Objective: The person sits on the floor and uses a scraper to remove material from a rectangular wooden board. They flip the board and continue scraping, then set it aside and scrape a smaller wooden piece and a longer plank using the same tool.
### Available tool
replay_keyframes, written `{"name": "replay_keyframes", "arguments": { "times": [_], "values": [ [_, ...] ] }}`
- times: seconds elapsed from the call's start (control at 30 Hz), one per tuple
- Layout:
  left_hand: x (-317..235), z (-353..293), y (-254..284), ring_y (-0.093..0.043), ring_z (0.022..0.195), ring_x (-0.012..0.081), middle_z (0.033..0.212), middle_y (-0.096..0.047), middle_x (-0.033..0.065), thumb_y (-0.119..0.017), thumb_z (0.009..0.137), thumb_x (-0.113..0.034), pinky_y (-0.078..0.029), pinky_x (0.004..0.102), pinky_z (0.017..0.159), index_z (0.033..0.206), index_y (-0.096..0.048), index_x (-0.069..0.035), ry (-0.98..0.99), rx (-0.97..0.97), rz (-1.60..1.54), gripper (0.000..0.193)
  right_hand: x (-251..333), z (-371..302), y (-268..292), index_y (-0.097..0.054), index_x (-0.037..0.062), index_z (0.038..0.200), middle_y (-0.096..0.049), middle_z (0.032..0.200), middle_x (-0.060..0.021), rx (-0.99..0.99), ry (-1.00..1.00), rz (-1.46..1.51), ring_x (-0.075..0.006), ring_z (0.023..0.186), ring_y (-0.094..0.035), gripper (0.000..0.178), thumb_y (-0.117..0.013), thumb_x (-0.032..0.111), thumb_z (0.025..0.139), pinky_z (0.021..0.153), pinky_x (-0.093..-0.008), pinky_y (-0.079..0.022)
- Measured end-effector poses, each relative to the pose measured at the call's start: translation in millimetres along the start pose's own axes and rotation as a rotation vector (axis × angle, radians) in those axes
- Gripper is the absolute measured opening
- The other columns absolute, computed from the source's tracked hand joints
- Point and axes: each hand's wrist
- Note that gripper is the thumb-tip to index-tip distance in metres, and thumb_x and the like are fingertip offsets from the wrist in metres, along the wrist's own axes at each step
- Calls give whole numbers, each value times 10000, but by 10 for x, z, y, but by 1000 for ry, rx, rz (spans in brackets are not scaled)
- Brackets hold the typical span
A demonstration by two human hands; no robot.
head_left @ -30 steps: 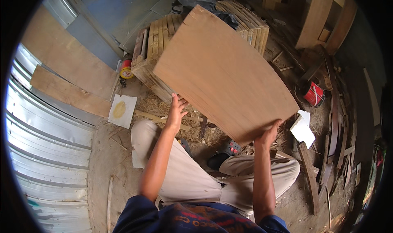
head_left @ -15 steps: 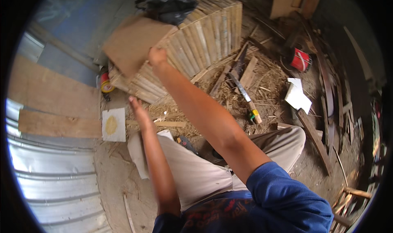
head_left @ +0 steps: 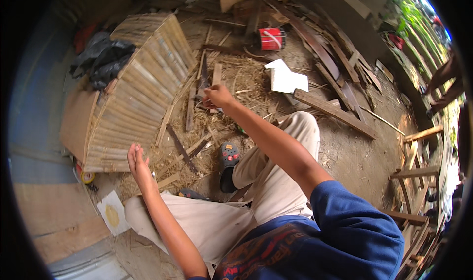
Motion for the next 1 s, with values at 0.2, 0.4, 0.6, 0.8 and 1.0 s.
{"name": "replay_keyframes", "arguments": {
  "times": [0.2,0.4,0.6,0.8,1.0],
  "values": [
    [-331,-154,-650,-509,1345,248,1443,-559,142,-551,1037,-393,-381,426,1090,1412,-531,-59,-10,385,83,502,-82,-293,1841,-627,-43,1155,-729,941,-101,-311,59,-143,-175,774,-718,345,-588,276,1031,666,-321,-584],
    [-1247,-30,-961,-568,1249,197,1310,-632,110,-540,1044,-372,-445,364,982,1369,-556,-39,-87,648,123,466,-397,-577,2950,-697,-54,1066,-745,954,-240,-569,166,-496,-328,890,-739,391,-670,306,915,814,-411,-572],
    [-1315,-54,-1447,-602,1166,175,1231,-660,83,-568,1039,-227,-448,308,971,1324,-580,-25,-395,817,413,350,-1058,-458,3180,-695,-26,997,-733,937,-228,-562,131,-831,-386,920,-715,327,-701,276,871,816,-445,-556],
    [-968,14,-1746,-653,1111,269,1182,-688,157,-662,955,-160,-493,367,964,1280,-618,-11,-625,968,838,360,-1331,-269,3612,-548,-74,1247,-636,1188,-284,-635,12,-1109,-468,1088,-642,533,-702,161,794,928,-505,-533],
    [-814,295,-1653,-663,1075,330,1109,-701,180,-678,928,-127,-492,392,963,1282,-610,1,-512,979,898,383,-1766,-217,4117,-298,27,1510,-363,1555,-218,-756,-163,-1567,-372,1487,-313,913,-791,177,756,1186,-576,-292]
  ]
}}
Point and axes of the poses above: each hand's wrist, its own z-axis towards the middle knuckle, its own y-axis out of the back of the hand, x = y × z
